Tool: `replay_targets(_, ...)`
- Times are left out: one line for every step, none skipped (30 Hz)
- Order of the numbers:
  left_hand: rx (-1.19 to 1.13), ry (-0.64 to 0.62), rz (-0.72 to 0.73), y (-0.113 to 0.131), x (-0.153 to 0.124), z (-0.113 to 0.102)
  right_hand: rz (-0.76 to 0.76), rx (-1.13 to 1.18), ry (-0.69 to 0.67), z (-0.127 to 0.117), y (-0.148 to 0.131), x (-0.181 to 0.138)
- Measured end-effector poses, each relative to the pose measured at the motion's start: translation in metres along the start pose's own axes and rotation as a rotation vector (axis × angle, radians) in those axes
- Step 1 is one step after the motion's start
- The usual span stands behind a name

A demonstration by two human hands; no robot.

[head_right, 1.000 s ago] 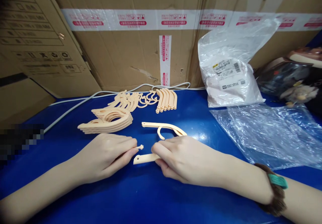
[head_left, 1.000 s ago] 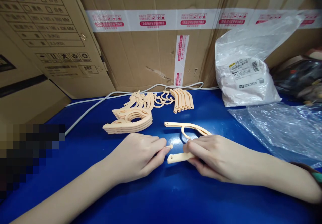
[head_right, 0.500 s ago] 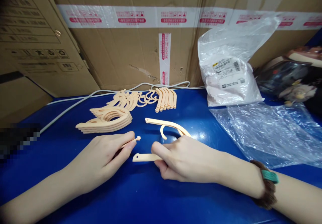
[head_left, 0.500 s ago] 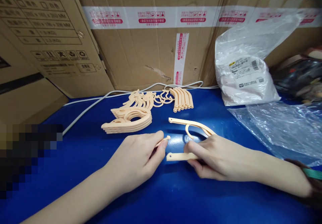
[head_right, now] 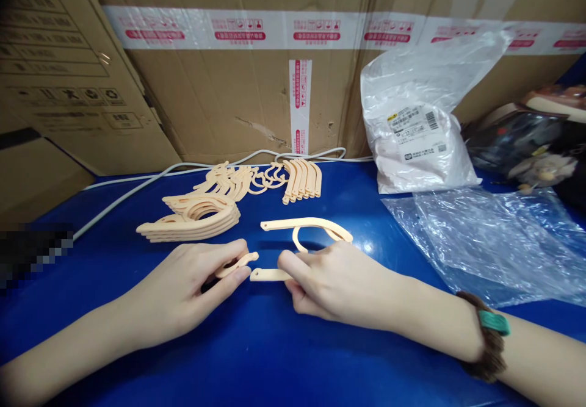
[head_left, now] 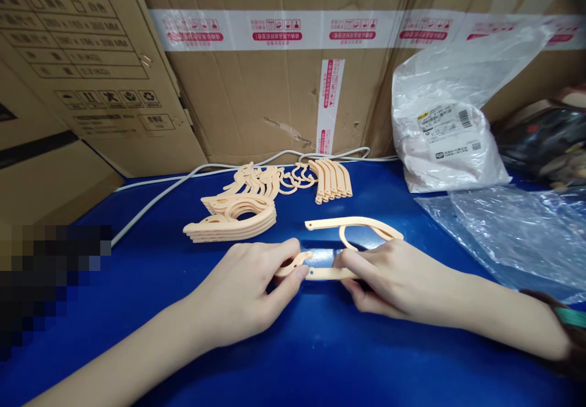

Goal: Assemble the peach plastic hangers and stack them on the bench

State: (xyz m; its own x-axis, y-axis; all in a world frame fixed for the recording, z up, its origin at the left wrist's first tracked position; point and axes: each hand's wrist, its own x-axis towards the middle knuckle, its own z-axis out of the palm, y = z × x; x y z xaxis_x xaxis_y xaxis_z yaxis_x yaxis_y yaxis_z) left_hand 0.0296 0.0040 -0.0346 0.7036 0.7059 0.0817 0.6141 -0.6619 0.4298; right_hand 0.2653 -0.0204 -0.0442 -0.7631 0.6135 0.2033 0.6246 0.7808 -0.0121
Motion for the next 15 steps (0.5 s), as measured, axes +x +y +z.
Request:
replay_targets(-0.005,-0.013,-0.005,0.0001,0.0,0.0004,0.001,0.006,0.008,0.0006,0.0008,-0.0001)
replay_targets(-0.011,-0.028,-0.01,0.0002,0.0,0.0008,-0.002,0.01,0.016,0.0011,0.0016,-0.0002)
replay_targets(-0.015,-0.038,-0.015,0.0004,-0.0001,0.001,-0.007,0.008,0.024,0.0014,0.0023,-0.0003)
replay_targets(-0.018,-0.047,-0.02,0.0006,-0.0001,0.001,-0.012,0.003,0.032,0.0016,0.0028,-0.0004)
replay_targets(-0.02,-0.058,-0.023,0.0007,-0.0001,0.0008,-0.014,-0.004,0.037,0.0016,0.0032,-0.0005)
replay_targets(-0.022,-0.067,-0.027,0.0008,0.0,0.0005,-0.013,-0.006,0.037,0.0016,0.0035,-0.0005)
replay_targets(-0.023,-0.074,-0.031,0.0009,0.0002,0.0001,-0.014,0.002,0.031,0.0016,0.0037,-0.0005)
replay_targets(-0.025,-0.081,-0.034,0.0009,0.0003,-0.0003,-0.015,0.021,0.019,0.0014,0.0038,-0.0003)
replay_targets(-0.024,-0.086,-0.038,0.0007,0.0005,-0.0006,-0.017,0.047,0.007,0.0011,0.0039,-0.0001)
replay_targets(-0.021,-0.09,-0.041,0.0005,0.0005,-0.0007,-0.023,0.075,-0.003,0.0007,0.0039,0.0003)
replay_targets(-0.017,-0.09,-0.04,0.0003,0.0004,-0.0008,-0.032,0.101,-0.014,0.0002,0.0038,0.0007)
replay_targets(-0.012,-0.091,-0.037,-0.0001,0.0002,-0.0007,-0.039,0.122,-0.025,-0.0004,0.0037,0.0012)
replay_targets(-0.008,-0.093,-0.032,-0.0004,0.0,-0.0006,-0.046,0.135,-0.037,-0.0009,0.0035,0.0015)
replay_targets(-0.007,-0.096,-0.026,-0.0007,-0.0001,-0.0005,-0.051,0.139,-0.048,-0.0014,0.0033,0.0017)
replay_targets(-0.006,-0.098,-0.022,-0.0009,-0.0003,-0.0006,-0.053,0.137,-0.057,-0.0018,0.0031,0.0018)
